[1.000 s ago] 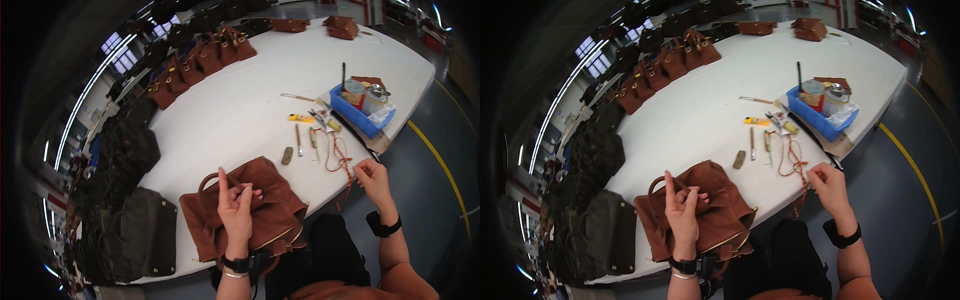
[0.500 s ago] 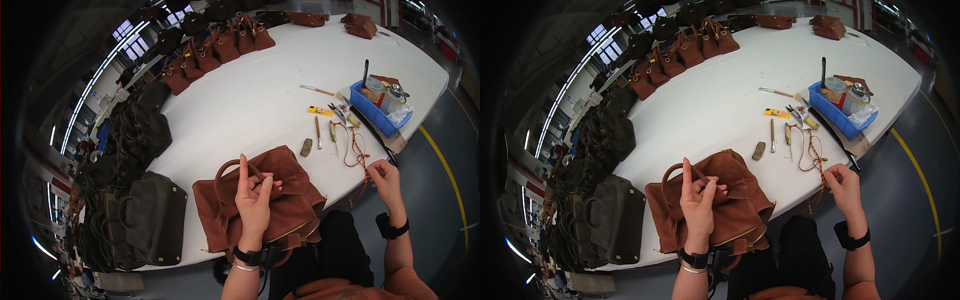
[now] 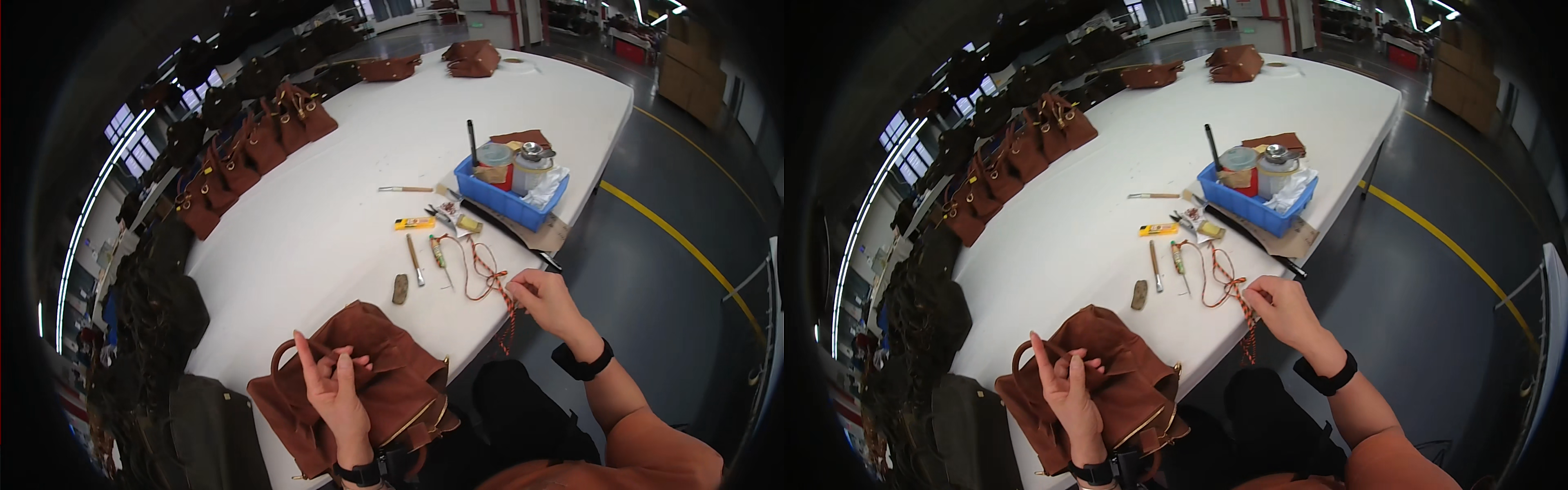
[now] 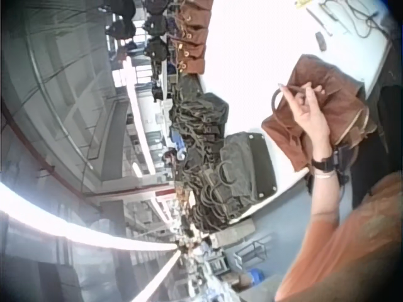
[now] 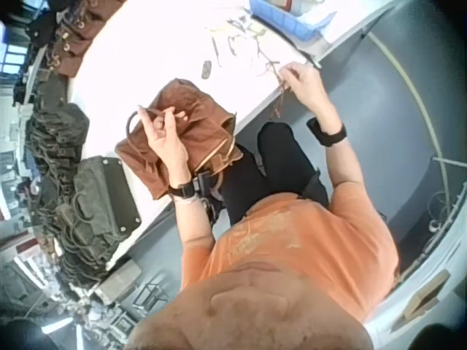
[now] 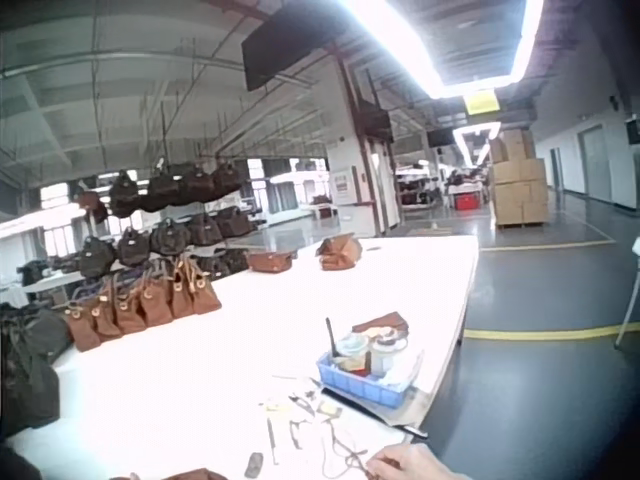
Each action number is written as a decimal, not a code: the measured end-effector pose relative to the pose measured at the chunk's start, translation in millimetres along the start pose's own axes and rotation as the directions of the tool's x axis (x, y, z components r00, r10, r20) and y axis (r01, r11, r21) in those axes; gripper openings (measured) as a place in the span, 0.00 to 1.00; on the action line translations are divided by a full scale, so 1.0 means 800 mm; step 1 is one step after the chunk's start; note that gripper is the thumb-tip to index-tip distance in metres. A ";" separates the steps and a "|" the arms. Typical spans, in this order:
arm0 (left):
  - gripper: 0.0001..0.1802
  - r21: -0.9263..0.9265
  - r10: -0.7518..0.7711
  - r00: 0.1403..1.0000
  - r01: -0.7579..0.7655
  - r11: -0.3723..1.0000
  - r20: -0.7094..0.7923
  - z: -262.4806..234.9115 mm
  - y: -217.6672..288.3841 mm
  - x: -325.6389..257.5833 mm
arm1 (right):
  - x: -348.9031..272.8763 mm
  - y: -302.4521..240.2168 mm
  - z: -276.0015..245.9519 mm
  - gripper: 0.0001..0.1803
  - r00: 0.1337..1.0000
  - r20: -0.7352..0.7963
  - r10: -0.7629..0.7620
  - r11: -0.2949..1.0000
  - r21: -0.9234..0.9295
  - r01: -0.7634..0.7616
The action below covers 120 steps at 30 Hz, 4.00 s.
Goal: The person repairs a brown leather handbag on a white workbench. They use a small hammer to tap a metal rivet into the bag's handle attachment point. They also use a green-handled awl to puncture the leather and a yellow block to apply a substance to the bag's surface. The person inspects the bag's interior and exterior throughout the process.
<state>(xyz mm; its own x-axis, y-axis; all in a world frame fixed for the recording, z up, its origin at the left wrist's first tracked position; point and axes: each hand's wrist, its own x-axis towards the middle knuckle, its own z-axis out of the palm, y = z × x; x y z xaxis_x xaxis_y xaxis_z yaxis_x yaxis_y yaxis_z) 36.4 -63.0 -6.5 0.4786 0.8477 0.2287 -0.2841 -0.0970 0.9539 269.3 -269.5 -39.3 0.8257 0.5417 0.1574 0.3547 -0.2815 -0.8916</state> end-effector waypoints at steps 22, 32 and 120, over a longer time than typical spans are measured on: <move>0.40 0.107 0.021 0.999 -0.025 0.994 0.039 0.001 0.005 -0.006 | 0.199 0.106 -0.171 0.25 0.925 -0.207 0.318 0.901 0.371 -0.227; 0.40 0.168 0.017 1.000 -0.019 0.986 0.019 -0.003 0.006 -0.007 | 0.301 0.075 -0.194 0.20 0.977 0.097 0.189 0.982 -0.002 -0.190; 0.28 -0.638 -0.403 0.792 0.609 0.471 0.458 0.048 0.015 -0.143 | -0.113 -0.126 0.007 0.36 0.788 0.477 -0.390 0.921 0.193 0.340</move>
<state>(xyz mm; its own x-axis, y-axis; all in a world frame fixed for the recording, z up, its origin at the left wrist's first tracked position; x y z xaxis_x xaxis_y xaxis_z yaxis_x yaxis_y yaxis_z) 10.5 -181.2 -13.6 0.8745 0.4714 -0.1144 -0.3725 0.8036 0.4642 156.3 -285.7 34.4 0.3027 0.9141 0.2697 0.5224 0.0776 -0.8492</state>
